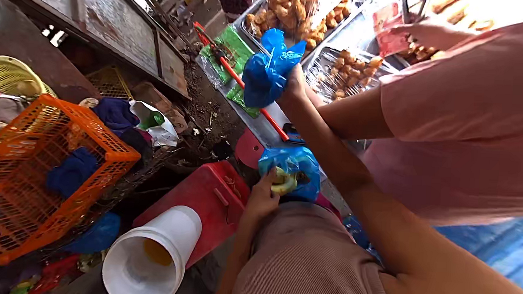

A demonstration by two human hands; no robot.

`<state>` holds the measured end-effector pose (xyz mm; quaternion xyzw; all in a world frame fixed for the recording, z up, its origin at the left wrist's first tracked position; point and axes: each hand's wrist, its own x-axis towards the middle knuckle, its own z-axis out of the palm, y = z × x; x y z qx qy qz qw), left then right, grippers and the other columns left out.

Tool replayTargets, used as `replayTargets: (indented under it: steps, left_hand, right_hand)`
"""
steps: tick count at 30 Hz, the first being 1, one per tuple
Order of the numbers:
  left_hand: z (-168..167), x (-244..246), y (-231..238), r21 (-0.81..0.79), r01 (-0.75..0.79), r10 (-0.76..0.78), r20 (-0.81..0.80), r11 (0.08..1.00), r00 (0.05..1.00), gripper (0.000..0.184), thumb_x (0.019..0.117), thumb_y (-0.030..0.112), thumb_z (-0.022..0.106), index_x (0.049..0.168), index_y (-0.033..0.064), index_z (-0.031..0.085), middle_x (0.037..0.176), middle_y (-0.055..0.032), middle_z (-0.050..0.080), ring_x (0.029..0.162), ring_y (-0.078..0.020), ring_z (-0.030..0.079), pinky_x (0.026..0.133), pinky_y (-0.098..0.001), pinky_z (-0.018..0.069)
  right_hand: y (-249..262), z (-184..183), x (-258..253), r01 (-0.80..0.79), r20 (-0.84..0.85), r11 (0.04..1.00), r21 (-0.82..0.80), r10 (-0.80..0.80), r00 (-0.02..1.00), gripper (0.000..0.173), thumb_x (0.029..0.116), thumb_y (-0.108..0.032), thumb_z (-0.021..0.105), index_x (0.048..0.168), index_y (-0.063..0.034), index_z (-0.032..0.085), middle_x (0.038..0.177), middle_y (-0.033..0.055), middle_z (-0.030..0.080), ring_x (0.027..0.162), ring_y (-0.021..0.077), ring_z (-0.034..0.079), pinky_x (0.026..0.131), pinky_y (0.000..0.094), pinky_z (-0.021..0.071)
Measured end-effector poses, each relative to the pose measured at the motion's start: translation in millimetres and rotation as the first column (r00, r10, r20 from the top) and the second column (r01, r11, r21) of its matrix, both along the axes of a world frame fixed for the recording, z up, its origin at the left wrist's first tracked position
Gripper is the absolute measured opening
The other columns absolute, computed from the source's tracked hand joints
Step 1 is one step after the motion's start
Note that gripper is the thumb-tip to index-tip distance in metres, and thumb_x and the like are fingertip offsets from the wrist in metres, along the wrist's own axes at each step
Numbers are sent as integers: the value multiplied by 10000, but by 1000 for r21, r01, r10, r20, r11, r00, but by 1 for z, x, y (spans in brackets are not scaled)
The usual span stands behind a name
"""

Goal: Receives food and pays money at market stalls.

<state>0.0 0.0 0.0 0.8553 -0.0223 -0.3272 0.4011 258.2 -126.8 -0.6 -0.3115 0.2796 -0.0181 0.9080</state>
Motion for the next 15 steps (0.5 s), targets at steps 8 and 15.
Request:
replayTargets:
  steps: [8,15]
  left_hand:
    - [-28,13,10,-121,27,-15,101,992,995,722,788,-14,686,1477,-55,473,1442,-294,526,1313,-360,562,1098,-483,464]
    - [-43,32,15,-377,-125,27,-255,918,967,1108,823,80,781,1664,199,70,1187,-160,647,678,-142,638,609,-331,577]
  right_hand:
    - [-67,34,-167,-233,-55,972,24,234,971,239,1114,-230,332,1052,-170,555,825,-52,619,729,16,609,667,189,535]
    - [-72,-70,-221,-292,465,895,337,112,878,250,1070,-244,469,1116,-113,677,740,-93,657,592,-56,583,540,100,487]
